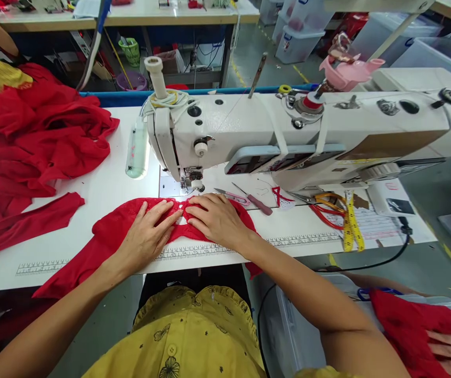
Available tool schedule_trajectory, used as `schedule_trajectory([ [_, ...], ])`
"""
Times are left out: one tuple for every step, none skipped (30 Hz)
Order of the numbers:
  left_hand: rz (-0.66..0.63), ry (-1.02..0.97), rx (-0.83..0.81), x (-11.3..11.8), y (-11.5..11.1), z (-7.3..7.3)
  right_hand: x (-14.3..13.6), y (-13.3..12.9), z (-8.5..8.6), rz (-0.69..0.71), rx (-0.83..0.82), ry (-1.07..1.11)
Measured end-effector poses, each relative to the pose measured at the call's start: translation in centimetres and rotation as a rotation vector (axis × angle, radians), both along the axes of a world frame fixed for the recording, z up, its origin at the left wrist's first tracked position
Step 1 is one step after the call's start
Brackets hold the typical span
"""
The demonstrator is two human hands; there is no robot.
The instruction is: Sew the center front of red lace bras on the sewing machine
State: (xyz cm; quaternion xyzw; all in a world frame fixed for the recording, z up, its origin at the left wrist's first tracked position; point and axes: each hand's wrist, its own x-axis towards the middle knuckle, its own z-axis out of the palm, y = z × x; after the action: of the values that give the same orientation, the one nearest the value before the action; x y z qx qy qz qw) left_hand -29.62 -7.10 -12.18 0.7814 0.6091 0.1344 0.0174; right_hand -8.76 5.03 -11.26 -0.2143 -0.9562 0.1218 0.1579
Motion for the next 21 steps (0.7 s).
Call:
schedule_trajectory([
  [0.002,0.002,0.002,0.0,0.0,0.0,0.1,0.0,-0.1,0.005,-0.003,0.007],
  [0.006,0.0,0.006,0.0,0.1,0.1,0.2,-0.1,-0.1,0.013,-0.005,0.011],
  [0.013,-0.006,0.013,0.0,0.1,0.0,0.2,-0.1,0.0,0.018,-0.006,0.01],
  [0.026,-0.01,0.025,0.1,0.1,0.0,0.3,-0.2,0.1,0.02,-0.006,0.0],
  [0.043,-0.01,0.041,0.1,0.1,-0.1,0.3,-0.3,0.2,0.017,-0.004,-0.017],
  [0.063,-0.005,0.057,0.1,0.1,-0.1,0.4,-0.4,0.3,0.01,0.0,-0.038],
  [0.083,0.006,0.069,0.1,0.1,-0.2,0.4,-0.5,0.4,0.003,0.003,-0.059],
  [0.1,0.019,0.074,0.1,0.1,-0.3,0.5,-0.5,0.5,-0.004,0.005,-0.076],
  [0.111,0.031,0.074,0.1,0.0,-0.4,0.6,-0.6,0.5,-0.008,0.003,-0.086],
  [0.117,0.04,0.067,0.0,0.0,-0.4,0.8,-0.6,0.4,-0.01,-0.001,-0.09],
  [0.12,0.043,0.06,0.0,-0.1,-0.4,0.9,-0.5,0.4,-0.011,-0.006,-0.091],
  [0.121,0.045,0.054,-0.1,-0.1,-0.4,1.0,-0.5,0.3,-0.011,-0.008,-0.09],
  [0.122,0.046,0.05,-0.1,-0.1,-0.4,1.0,-0.5,0.2,-0.01,-0.008,-0.091],
  [0.122,0.048,0.048,-0.2,-0.2,-0.4,1.1,-0.4,0.2,-0.008,-0.006,-0.093],
  [0.123,0.051,0.048,-0.2,-0.2,-0.3,1.1,-0.4,0.1,-0.004,-0.004,-0.095],
  [0.123,0.053,0.047,-0.2,-0.2,-0.3,1.1,-0.4,0.1,-0.003,-0.002,-0.098],
  [0.123,0.055,0.045,-0.2,-0.2,-0.3,1.1,-0.4,0.2,-0.001,0.001,-0.1],
  [0.124,0.058,0.042,-0.3,-0.2,-0.3,1.1,-0.4,0.2,-0.001,0.001,-0.103],
  [0.124,0.059,0.04,-0.3,-0.2,-0.3,1.1,-0.5,0.2,0.001,0.001,-0.108],
  [0.123,0.06,0.037,-0.3,-0.2,-0.3,1.1,-0.5,0.2,0.001,0.001,-0.113],
  [0.121,0.06,0.036,-0.3,-0.2,-0.3,1.1,-0.5,0.3,0.003,-0.001,-0.119],
])
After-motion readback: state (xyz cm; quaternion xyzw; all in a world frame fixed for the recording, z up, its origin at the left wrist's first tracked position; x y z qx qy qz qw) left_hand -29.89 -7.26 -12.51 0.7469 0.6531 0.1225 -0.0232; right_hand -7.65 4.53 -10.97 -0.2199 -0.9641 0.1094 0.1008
